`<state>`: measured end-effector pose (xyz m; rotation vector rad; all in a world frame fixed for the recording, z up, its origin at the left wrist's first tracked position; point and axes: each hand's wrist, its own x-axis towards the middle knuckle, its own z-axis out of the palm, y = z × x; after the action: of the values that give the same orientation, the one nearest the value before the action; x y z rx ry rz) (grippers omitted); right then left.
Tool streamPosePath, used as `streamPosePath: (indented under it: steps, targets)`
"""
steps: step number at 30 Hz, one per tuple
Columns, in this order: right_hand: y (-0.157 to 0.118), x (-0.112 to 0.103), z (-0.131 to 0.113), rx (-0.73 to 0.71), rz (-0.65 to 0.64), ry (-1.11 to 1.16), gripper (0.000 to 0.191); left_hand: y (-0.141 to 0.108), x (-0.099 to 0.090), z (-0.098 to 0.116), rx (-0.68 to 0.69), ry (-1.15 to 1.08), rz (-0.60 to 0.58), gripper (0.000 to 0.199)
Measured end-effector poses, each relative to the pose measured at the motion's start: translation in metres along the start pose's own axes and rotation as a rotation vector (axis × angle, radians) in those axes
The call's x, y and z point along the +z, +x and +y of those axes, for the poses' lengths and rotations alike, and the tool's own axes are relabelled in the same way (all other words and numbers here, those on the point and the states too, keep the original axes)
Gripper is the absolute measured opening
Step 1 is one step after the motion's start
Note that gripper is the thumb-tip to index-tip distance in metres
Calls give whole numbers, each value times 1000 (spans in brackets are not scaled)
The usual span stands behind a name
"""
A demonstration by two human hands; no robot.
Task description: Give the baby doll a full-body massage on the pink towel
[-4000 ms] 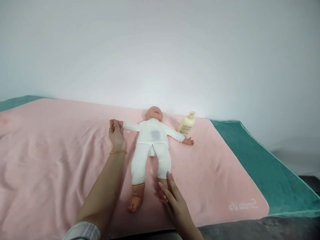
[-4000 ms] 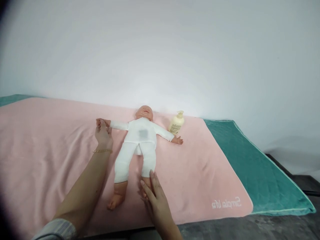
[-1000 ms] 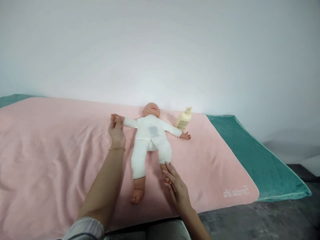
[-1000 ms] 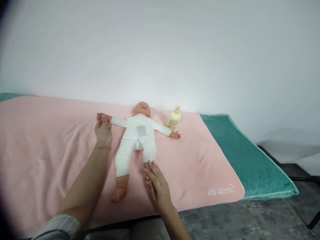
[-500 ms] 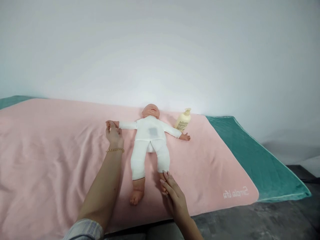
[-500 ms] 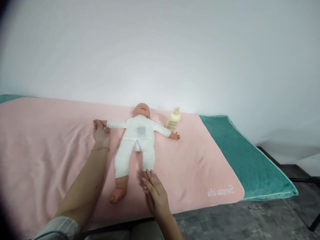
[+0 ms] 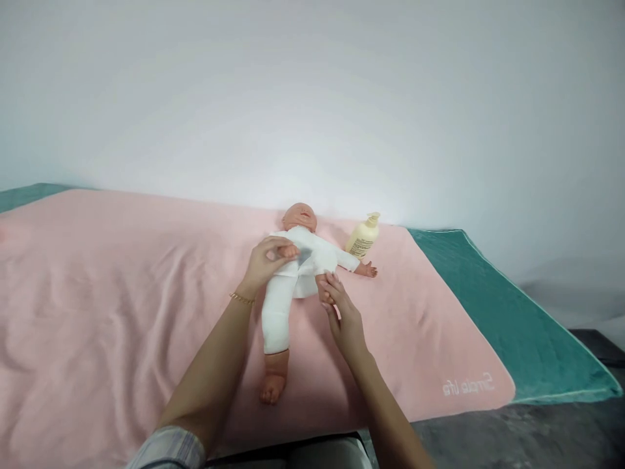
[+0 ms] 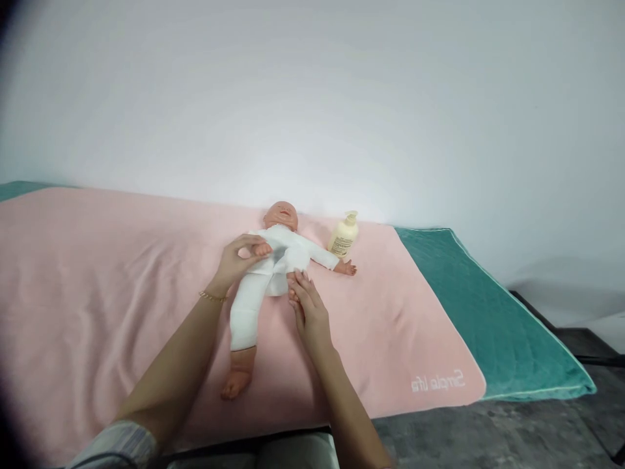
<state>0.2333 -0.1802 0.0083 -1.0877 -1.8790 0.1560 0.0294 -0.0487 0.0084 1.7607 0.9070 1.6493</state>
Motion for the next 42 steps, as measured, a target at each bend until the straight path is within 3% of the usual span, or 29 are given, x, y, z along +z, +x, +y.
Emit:
streamPosePath:
  steps: [2, 4, 9, 15, 21, 28, 32, 34, 37, 42]
  targets:
    - [8, 2, 3, 23, -5, 20, 42, 0, 2, 0, 59, 106, -146, 19]
    - [12, 3, 6, 33, -11, 32, 42, 1, 2, 0, 95, 184, -203, 16]
    - [5, -3, 4, 23, -19, 43, 44, 0, 1, 0, 66, 110, -150, 18]
    - [-31, -18, -13, 22, -38, 7, 47, 1, -4, -1, -136, -151, 220, 30]
    - [-73, -35, -31, 2, -118, -82, 53, 6, -19, -9, -255, -445, 570, 27]
    - [-101, -36, -29, -125, -165, -155, 58, 0, -40, -30, -480, -645, 920, 17]
    - [-107, -29, -24, -161, -172, -108, 57, -2, -44, -39, -580, -631, 1006, 11]
    - [-108, -30, -24, -111, -173, -24, 53, -2, -44, -42, -585, -632, 1009, 14]
    - [-100, -37, -22, 125, -90, 141, 46, -2, -44, -47, -586, -624, 1011, 18]
    - [-60, -39, 13, 566, 329, 421, 40, -2, -43, -52, -583, -591, 1008, 26]
